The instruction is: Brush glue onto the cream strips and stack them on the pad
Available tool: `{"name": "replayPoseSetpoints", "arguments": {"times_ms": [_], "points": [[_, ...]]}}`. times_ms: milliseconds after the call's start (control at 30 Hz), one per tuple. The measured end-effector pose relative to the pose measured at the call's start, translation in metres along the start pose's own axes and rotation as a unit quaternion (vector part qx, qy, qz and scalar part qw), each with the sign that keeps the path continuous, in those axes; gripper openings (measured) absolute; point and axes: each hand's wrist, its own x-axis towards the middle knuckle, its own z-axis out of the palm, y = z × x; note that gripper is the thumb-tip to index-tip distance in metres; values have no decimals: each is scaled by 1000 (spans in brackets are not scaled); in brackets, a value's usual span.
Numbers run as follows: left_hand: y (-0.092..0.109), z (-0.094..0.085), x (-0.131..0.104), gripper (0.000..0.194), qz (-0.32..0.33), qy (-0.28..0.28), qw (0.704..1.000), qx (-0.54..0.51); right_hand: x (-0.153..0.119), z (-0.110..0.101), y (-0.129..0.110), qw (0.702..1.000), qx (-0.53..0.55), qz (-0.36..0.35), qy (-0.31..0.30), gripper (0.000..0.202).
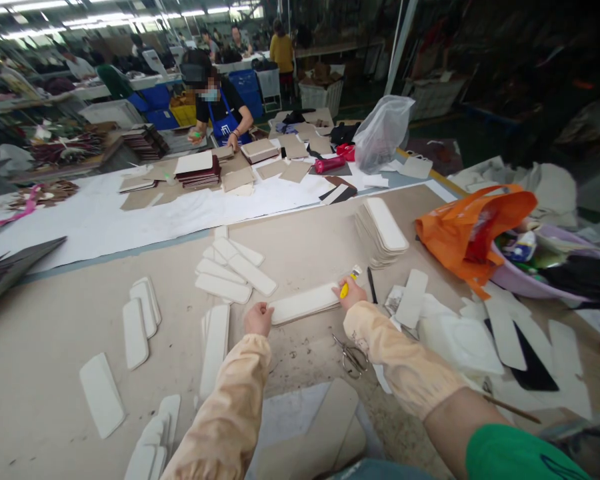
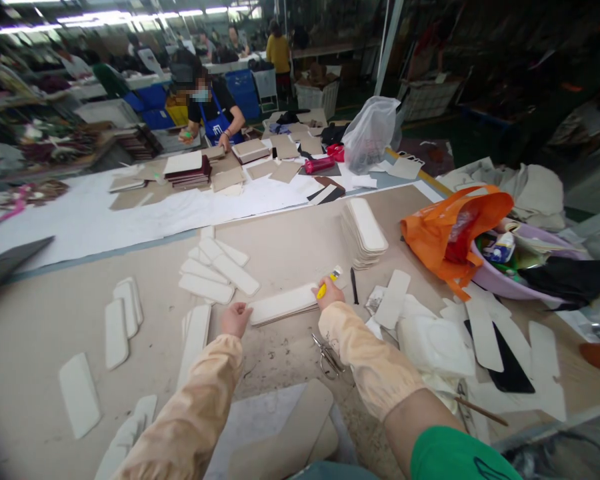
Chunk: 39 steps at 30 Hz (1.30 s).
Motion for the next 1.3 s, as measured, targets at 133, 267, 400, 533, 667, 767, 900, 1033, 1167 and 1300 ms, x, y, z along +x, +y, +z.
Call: {"name": "replayPoseSetpoints", "arguments": {"times_ms": [133, 267, 400, 533, 667, 767, 900, 1033, 1167, 1300], "points": [[-4, 5, 2, 25, 34, 58, 998, 20, 3, -5, 3, 999, -21, -37, -12, 24], [-24, 8, -17, 34, 96, 105, 990, 25, -9, -24, 13, 996, -31, -85, -26, 24], [-70, 13, -88, 38, 183, 84, 979, 28, -57, -51, 37, 984, -10, -156, -80, 21], [-130, 26, -196, 37, 230, 28, 971, 54, -132, -68, 67, 957, 20, -232, -175, 14], [-175, 45, -272, 50, 218, -25, 969, 111, -188, -63, 86, 930, 22, -273, -246, 7], [-186, 54, -292, 67, 197, -34, 967, 156, -204, -52, 87, 923, 8, -280, -262, 7], [-175, 61, -295, 84, 183, -58, 954, 232, -208, -43, 79, 924, -4, -275, -264, 14], [-161, 68, -295, 82, 203, -103, 938, 261, -214, -39, 75, 932, -9, -242, -269, 21], [-158, 74, -299, 82, 212, -102, 941, 244, -220, -37, 75, 944, -21, -188, -270, 20], [-158, 75, -305, 65, 222, -76, 945, 227, -225, -43, 79, 957, -31, -144, -250, 16]]}}
